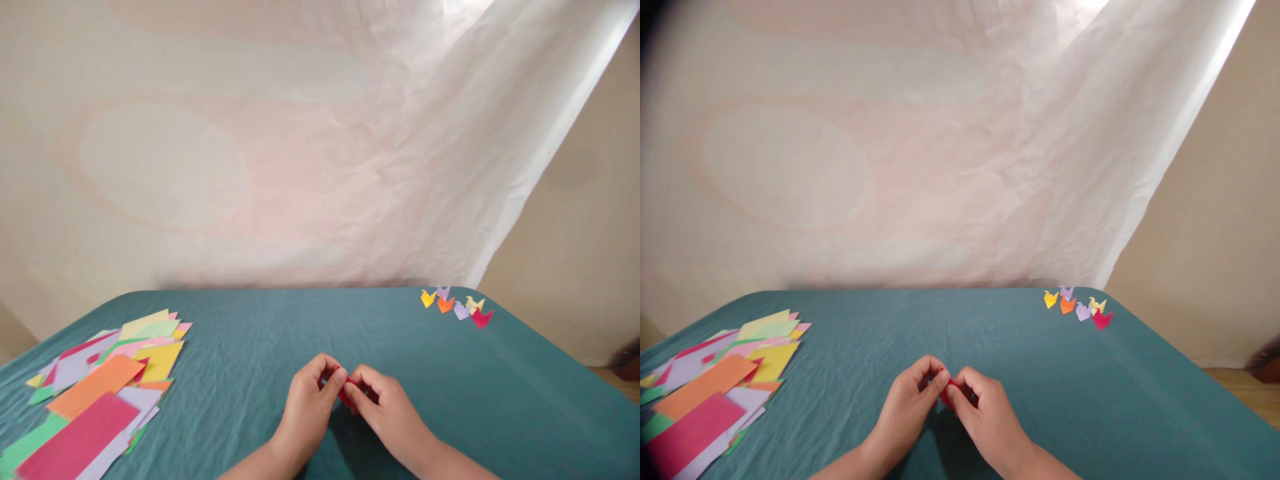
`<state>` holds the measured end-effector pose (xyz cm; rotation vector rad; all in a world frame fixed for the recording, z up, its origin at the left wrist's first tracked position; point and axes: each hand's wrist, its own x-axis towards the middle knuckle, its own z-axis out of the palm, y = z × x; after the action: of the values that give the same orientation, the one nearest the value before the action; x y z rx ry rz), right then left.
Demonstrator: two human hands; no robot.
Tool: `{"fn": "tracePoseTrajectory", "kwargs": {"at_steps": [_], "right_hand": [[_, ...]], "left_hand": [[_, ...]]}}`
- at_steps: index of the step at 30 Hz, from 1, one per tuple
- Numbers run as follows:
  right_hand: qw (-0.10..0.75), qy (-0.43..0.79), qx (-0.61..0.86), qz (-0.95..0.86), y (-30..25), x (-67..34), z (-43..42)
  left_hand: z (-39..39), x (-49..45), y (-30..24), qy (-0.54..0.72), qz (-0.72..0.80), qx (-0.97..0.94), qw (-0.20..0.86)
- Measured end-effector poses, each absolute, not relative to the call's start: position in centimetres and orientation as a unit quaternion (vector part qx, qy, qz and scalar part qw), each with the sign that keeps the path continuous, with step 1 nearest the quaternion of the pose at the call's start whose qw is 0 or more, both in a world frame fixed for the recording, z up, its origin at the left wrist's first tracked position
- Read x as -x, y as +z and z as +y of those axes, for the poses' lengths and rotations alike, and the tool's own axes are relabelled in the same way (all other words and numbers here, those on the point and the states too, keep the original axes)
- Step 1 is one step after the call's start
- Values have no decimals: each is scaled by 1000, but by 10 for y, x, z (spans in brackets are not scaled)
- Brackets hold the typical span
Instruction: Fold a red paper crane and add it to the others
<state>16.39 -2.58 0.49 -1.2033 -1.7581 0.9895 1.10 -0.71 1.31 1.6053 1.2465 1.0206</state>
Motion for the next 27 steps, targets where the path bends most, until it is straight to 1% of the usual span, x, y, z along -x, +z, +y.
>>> {"fn": "tracePoseTrajectory", "kwargs": {"at_steps": [3, 5, 11, 20, 23, 27], "right_hand": [[391, 381, 491, -679, 3, -164, -25], [403, 371, 495, -674, 2, -167, -24], [422, 364, 481, -677, 0, -173, -22], [390, 384, 474, -690, -1, -172, -20], [381, 375, 484, -693, 0, -173, -19], [388, 325, 482, -715, 3, -171, -22]], "left_hand": [[-2, -10, 8, 417, 486, -593, 487], [0, -8, 7, 399, 469, -600, 510], [-1, -3, 9, 350, 472, -665, 461], [-2, -3, 16, 378, 507, -667, 393], [-4, -4, 15, 388, 513, -650, 405], [-3, -6, 16, 401, 498, -618, 457]]}}
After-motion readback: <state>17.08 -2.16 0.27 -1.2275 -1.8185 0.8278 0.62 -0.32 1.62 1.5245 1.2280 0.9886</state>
